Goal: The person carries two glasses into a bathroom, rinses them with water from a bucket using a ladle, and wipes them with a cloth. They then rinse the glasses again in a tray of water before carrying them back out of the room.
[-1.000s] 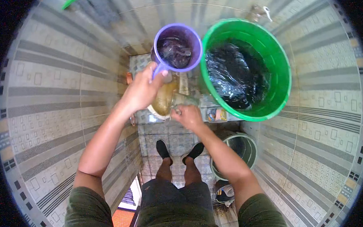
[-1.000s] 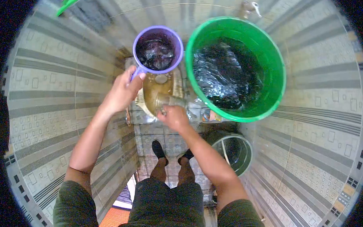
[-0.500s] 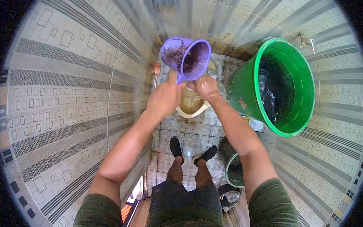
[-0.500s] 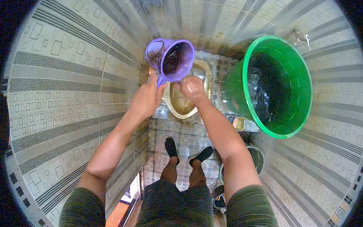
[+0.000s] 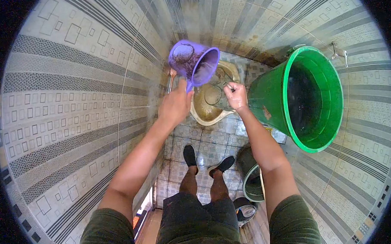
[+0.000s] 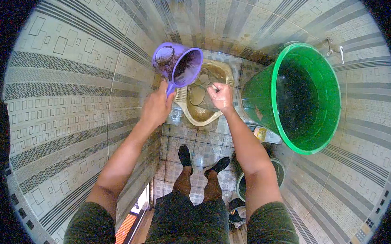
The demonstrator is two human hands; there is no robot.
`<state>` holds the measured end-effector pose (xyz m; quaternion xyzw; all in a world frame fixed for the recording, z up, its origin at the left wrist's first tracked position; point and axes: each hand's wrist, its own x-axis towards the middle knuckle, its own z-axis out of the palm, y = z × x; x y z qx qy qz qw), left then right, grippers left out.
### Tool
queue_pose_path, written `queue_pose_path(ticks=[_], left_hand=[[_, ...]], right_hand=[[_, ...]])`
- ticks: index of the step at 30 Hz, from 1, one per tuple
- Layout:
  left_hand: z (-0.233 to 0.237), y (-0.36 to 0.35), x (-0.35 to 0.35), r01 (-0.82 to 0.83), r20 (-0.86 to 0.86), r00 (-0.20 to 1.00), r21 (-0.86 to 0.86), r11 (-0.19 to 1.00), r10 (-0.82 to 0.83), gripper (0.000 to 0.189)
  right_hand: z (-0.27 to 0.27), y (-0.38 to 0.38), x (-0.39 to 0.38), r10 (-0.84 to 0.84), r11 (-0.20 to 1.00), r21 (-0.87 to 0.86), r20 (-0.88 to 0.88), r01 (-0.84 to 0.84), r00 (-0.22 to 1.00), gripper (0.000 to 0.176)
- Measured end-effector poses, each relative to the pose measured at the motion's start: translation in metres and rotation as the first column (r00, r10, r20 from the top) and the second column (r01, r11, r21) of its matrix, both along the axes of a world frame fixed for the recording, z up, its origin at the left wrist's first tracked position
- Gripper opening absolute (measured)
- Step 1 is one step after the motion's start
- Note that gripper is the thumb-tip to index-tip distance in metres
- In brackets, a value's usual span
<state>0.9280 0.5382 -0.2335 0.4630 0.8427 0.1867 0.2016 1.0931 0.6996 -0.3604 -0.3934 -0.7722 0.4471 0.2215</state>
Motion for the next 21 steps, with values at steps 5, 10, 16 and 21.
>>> queue_pose_path(ticks=[5,10,16,21], left_hand=[[0.003,0.003,0.002,0.033,-0.034,0.999,-0.029,0.999,-0.034,0.029],[0.007,-0.003,0.013,0.051,-0.066,0.997,0.015,0.999,-0.05,0.025],[0.006,0.001,0.021,0.086,-0.106,0.99,-0.044,0.995,-0.09,0.022],[0.006,0.013,0.024,0.138,-0.186,0.973,0.0,0.99,-0.136,0.017]], right_hand=[[0.002,0.0,-0.012,-0.045,0.998,-0.042,-0.053,0.043,0.998,0.029],[0.002,0.011,-0.021,-0.184,0.982,-0.02,0.112,0.188,0.976,0.034],[0.015,0.011,-0.026,-0.146,0.989,0.046,0.279,0.139,0.949,0.04],[0.018,0.006,-0.034,-0.003,0.979,0.177,0.491,-0.097,0.871,0.042]])
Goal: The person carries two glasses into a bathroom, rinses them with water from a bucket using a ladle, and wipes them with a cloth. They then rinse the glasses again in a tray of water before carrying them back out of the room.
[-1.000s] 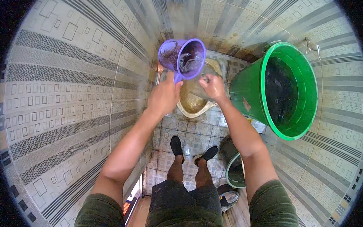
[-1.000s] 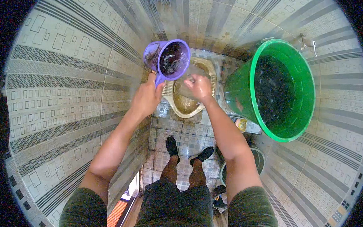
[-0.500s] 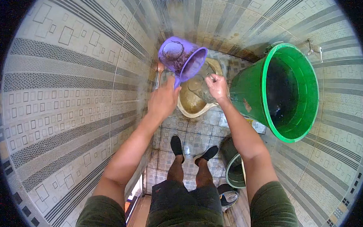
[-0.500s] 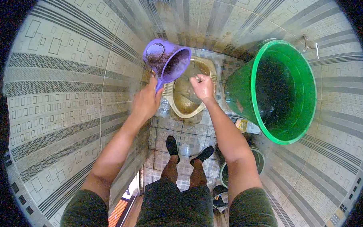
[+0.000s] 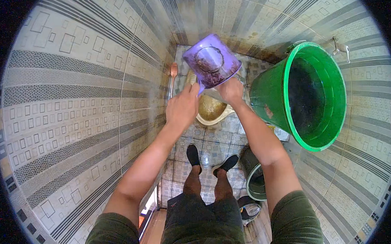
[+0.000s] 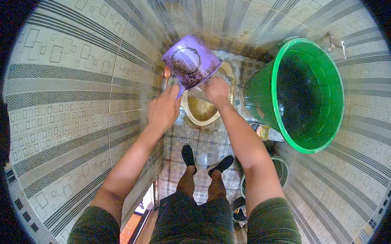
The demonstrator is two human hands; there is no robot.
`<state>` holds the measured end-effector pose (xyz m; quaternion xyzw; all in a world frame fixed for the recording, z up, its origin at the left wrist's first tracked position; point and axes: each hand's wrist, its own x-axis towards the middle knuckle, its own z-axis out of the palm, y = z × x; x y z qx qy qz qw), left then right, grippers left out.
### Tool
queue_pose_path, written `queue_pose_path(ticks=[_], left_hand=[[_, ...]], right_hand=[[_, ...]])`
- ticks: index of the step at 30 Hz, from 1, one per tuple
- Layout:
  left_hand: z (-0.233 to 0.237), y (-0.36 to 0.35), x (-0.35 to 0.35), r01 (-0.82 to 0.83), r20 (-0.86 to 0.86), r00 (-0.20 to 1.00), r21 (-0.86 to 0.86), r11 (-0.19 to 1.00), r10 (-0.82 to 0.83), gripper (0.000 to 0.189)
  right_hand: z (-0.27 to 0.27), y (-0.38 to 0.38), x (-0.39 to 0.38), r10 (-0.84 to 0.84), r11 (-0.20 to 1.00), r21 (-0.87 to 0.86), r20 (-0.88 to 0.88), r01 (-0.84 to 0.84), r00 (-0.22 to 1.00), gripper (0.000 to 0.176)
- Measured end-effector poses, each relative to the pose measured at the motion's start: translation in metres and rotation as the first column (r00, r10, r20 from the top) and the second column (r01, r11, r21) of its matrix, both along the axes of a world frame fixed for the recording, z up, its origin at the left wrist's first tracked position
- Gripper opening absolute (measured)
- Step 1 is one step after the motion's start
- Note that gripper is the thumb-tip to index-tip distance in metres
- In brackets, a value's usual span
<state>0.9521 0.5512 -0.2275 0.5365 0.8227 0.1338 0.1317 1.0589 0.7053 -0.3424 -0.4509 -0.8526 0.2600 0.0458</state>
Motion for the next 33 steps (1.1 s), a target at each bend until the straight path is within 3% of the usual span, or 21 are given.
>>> queue_pose_path(ticks=[1,7,12,14,17,18,19,21,23,24,26,29,31,33], left_hand=[[0.003,0.002,0.0,-0.006,-0.024,1.0,-0.001,1.0,0.006,0.016],[0.021,-0.001,-0.001,-0.066,-0.063,0.996,-0.021,0.998,0.064,0.012],[0.026,-0.014,-0.001,-0.101,-0.067,0.993,-0.035,0.994,0.099,0.013],[0.029,-0.018,-0.001,-0.113,-0.05,0.993,-0.093,0.989,0.108,0.022],[0.038,-0.018,0.004,-0.159,-0.025,0.987,-0.103,0.982,0.157,0.026],[0.043,-0.018,0.009,-0.156,-0.029,0.988,-0.098,0.983,0.153,0.026],[0.05,-0.015,0.015,-0.205,0.032,0.978,-0.034,0.978,0.206,0.029],[0.058,-0.007,0.028,-0.238,0.094,0.968,0.039,0.97,0.234,0.033],[0.063,0.007,0.043,-0.187,0.183,0.972,0.229,0.955,0.147,0.041],[0.072,0.017,0.054,-0.162,0.184,0.976,0.243,0.956,0.118,0.041],[0.094,0.042,0.084,-0.044,0.234,0.972,0.113,0.993,0.016,0.042],[0.093,0.083,0.14,0.045,0.304,0.941,0.311,0.949,-0.145,0.042],[0.104,0.113,0.176,0.134,0.211,0.945,0.447,0.885,-0.25,0.038],[0.121,0.132,0.2,0.215,0.103,0.939,0.569,0.794,-0.328,0.034]], right_hand=[[-0.001,0.001,-0.003,0.036,0.999,0.007,0.105,-0.037,0.994,0.042],[-0.006,0.009,-0.01,0.211,0.973,0.01,0.36,-0.23,0.909,0.03],[-0.005,0.01,0.001,0.309,0.911,0.11,0.46,-0.398,0.832,0.024],[-0.003,0.01,0.004,0.332,0.887,0.138,0.47,-0.44,0.818,0.023],[0.002,0.01,0.01,0.324,0.901,0.126,0.437,-0.414,0.839,0.023],[0.006,0.007,0.012,0.255,0.94,0.114,0.397,-0.323,0.882,0.024],[0.011,0.006,0.016,0.177,0.969,0.1,0.357,-0.225,0.917,0.025],[0.026,0.003,0.03,0.179,0.976,0.056,0.344,-0.21,0.922,0.026],[0.043,-0.003,0.048,0.162,0.984,0.018,0.333,-0.179,0.929,0.027],[0.051,-0.01,0.059,0.128,0.991,-0.003,0.342,-0.135,0.931,0.025],[0.06,-0.018,0.085,0.058,0.998,-0.042,0.319,-0.047,0.946,0.025],[0.066,-0.038,0.128,-0.07,0.99,-0.115,0.136,0.086,0.988,0.032],[0.088,-0.054,0.156,-0.186,0.972,-0.155,-0.043,0.177,0.982,0.038],[0.099,-0.06,0.178,-0.159,0.977,-0.142,0.021,0.16,0.987,0.043]])
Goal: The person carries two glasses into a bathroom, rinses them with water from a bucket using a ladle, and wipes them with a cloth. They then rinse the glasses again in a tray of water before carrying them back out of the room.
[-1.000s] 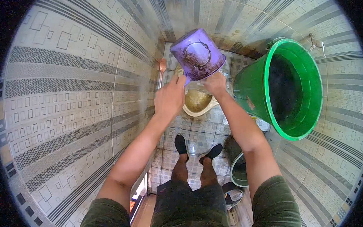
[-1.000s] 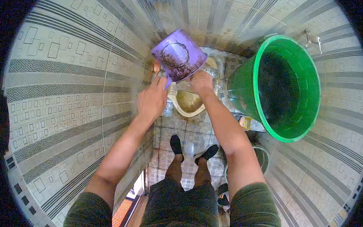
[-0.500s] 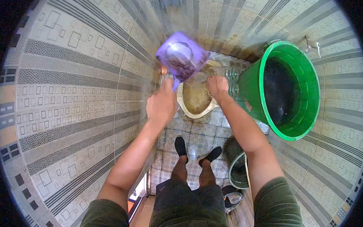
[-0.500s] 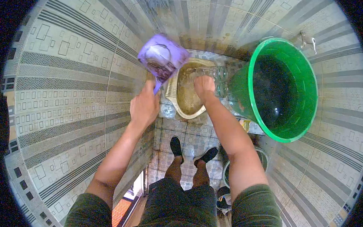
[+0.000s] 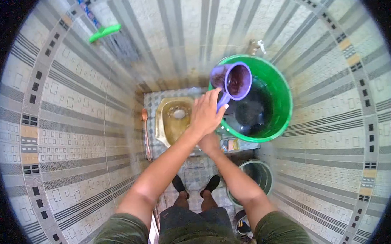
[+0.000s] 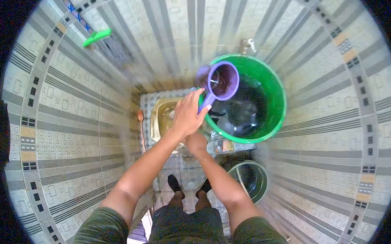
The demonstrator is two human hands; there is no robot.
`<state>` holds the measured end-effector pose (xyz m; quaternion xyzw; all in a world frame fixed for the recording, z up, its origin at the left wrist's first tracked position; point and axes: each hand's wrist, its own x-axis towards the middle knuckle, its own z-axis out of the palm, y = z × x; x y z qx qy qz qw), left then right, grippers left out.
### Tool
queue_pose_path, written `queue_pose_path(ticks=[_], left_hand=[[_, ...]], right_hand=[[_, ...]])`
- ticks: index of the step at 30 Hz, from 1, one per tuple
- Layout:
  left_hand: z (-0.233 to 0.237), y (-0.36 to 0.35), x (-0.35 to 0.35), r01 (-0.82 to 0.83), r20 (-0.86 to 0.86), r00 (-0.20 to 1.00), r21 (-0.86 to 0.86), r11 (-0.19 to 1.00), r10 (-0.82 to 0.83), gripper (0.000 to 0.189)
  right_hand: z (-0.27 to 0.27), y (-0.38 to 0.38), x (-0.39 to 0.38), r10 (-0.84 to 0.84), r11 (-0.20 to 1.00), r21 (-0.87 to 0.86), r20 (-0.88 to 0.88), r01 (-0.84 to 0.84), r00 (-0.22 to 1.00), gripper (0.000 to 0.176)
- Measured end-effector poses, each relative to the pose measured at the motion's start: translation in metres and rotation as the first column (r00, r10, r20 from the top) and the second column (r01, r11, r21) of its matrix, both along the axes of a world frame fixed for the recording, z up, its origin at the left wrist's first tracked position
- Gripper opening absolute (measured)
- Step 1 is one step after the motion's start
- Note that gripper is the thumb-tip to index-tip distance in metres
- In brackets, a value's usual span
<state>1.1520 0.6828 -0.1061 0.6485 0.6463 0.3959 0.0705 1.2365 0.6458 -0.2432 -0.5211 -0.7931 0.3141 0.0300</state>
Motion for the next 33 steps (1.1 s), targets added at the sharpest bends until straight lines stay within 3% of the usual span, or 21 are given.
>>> queue_pose_path(ticks=[1,3,7,9,11,12,13,14,16,17,18,20,23,27,29,30,32,33], left_hand=[[0.009,0.004,0.008,-0.004,0.007,1.0,-0.055,0.998,0.004,0.028],[0.028,0.003,0.018,0.049,0.059,0.997,-0.13,0.99,-0.041,0.017],[0.045,-0.05,0.016,-0.028,0.018,0.999,-0.234,0.972,0.033,0.022],[0.049,-0.094,0.013,-0.119,0.049,0.985,-0.511,0.852,0.167,0.032],[0.064,-0.137,0.019,-0.074,0.182,0.934,-0.744,0.665,0.307,0.031],[0.052,-0.157,0.03,-0.096,0.181,0.925,-0.738,0.668,0.333,0.031],[0.026,-0.177,0.042,-0.053,0.401,0.854,-0.569,0.821,0.332,0.031],[0.012,-0.195,0.053,-0.051,0.597,0.752,-0.369,0.928,0.278,0.037],[0.015,-0.209,0.077,-0.022,0.688,0.675,-0.341,0.94,0.266,0.045],[0.017,-0.217,0.089,0.023,0.769,0.598,-0.297,0.955,0.225,0.055],[0.021,-0.222,0.091,-0.002,0.774,0.582,-0.307,0.952,0.251,0.055],[0.032,-0.228,0.086,-0.056,0.709,0.665,-0.266,0.962,0.235,0.062],[0.06,-0.248,0.075,-0.025,0.719,0.67,-0.228,0.973,0.186,0.062],[0.053,-0.281,0.059,-0.128,0.644,0.751,-0.078,0.989,0.148,0.059],[0.059,-0.304,0.046,-0.074,0.878,0.473,-0.051,0.996,0.08,0.056],[0.059,-0.317,0.036,-0.081,0.878,0.471,-0.053,0.995,0.085,0.056],[0.059,-0.346,0.008,-0.043,0.865,0.472,-0.168,0.985,0.168,0.055],[0.059,-0.36,-0.004,-0.022,0.857,0.471,-0.228,0.973,0.211,0.055]], right_hand=[[0.009,-0.004,0.012,-0.007,1.0,0.021,0.0,0.007,1.0,0.043],[0.03,-0.012,0.037,-0.076,0.997,0.003,-0.175,0.078,0.982,0.046],[0.081,-0.024,0.077,-0.168,0.985,-0.005,-0.209,0.17,0.963,0.044],[0.1,-0.037,0.095,-0.31,0.942,-0.034,-0.473,0.334,0.825,0.039],[0.116,-0.044,0.108,-0.342,0.936,-0.104,-0.501,0.337,0.795,0.037],[0.121,-0.049,0.112,-0.404,0.914,-0.191,-0.508,0.357,0.761,0.036],[0.115,-0.055,0.113,-0.437,0.896,-0.205,-0.565,0.393,0.7,0.034],[0.113,-0.062,0.114,-0.419,0.906,-0.21,-0.557,0.366,0.717,0.034],[0.115,-0.074,0.11,-0.515,0.851,-0.326,-0.671,0.412,0.533,0.034],[0.114,-0.082,0.109,-0.515,0.852,-0.343,-0.682,0.396,0.519,0.035],[0.13,-0.09,0.104,-0.506,0.86,-0.347,-0.671,0.374,0.542,0.035],[0.177,-0.11,0.096,-0.654,0.756,-0.606,-0.678,0.247,0.335,0.035],[0.191,-0.125,0.089,-0.621,0.776,-0.62,-0.721,0.112,0.308,0.034],[0.208,-0.142,0.076,-0.611,0.762,-0.647,-0.727,-0.017,0.313,0.035],[0.201,-0.14,0.078,-0.362,0.903,-0.428,-0.791,-0.024,0.493,0.035],[0.194,-0.132,0.083,-0.314,0.913,-0.406,-0.742,-0.025,0.592,0.038],[0.207,-0.132,0.092,0.083,0.995,0.086,-0.551,-0.043,0.83,0.043],[0.227,-0.137,0.095,0.193,0.974,0.193,-0.412,-0.121,0.891,0.046]])
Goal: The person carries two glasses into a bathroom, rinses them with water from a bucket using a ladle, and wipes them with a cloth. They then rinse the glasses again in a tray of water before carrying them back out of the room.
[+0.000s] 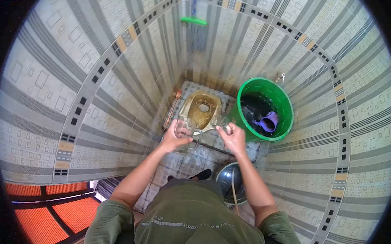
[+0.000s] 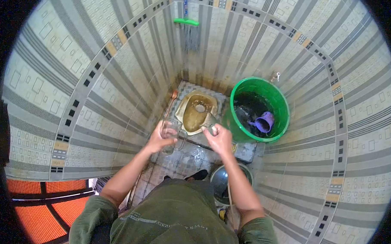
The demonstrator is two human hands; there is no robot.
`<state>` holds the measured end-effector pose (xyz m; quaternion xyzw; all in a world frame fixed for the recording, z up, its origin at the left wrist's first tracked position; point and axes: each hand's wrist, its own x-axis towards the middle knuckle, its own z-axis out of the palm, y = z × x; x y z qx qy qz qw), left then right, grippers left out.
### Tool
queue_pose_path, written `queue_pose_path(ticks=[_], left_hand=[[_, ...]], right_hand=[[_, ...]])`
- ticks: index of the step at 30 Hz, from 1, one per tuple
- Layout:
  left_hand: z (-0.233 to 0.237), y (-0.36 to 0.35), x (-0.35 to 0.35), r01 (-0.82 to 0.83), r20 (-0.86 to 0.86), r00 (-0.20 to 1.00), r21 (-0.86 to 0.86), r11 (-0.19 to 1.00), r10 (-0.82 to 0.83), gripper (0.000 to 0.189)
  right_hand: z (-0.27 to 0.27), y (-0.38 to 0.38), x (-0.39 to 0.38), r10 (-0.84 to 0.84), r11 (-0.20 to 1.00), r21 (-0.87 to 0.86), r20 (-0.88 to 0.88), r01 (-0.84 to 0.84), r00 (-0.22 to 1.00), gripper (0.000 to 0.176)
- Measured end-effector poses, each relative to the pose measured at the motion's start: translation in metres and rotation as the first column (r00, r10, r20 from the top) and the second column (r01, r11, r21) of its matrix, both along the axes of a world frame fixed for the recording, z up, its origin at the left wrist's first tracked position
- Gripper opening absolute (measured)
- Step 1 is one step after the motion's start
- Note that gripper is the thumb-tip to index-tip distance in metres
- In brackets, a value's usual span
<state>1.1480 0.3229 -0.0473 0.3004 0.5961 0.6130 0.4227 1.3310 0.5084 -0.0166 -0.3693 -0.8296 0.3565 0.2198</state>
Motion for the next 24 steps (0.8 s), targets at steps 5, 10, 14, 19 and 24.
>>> queue_pose_path(ticks=[5,10,14,19,24], left_hand=[[0.002,-0.053,-0.047,0.205,0.38,0.924,-0.409,0.889,-0.038,0.072],[0.022,-0.075,-0.06,0.466,0.326,0.883,-0.688,0.556,-0.337,0.079],[0.011,-0.089,-0.046,0.554,0.385,0.721,-0.82,0.145,-0.576,0.091],[0.018,-0.131,-0.023,0.518,0.353,0.812,-0.803,0.294,-0.466,0.074],[-0.022,-0.2,0.024,0.195,0.294,0.952,-0.351,0.916,-0.09,0.055]], right_hand=[[0.025,-0.019,-0.009,0.212,0.831,0.369,0.48,-0.415,0.851,0.04],[0.02,-0.046,-0.034,0.298,0.588,0.347,0.747,-0.731,0.594,0.016],[0.003,-0.058,-0.032,0.286,0.464,0.375,0.794,-0.803,0.537,0.014],[0.015,-0.063,-0.009,0.351,0.546,0.335,0.741,-0.768,0.573,0.009],[0.01,-0.063,0.015,0.39,0.867,0.137,0.412,-0.479,0.823,0.055]])
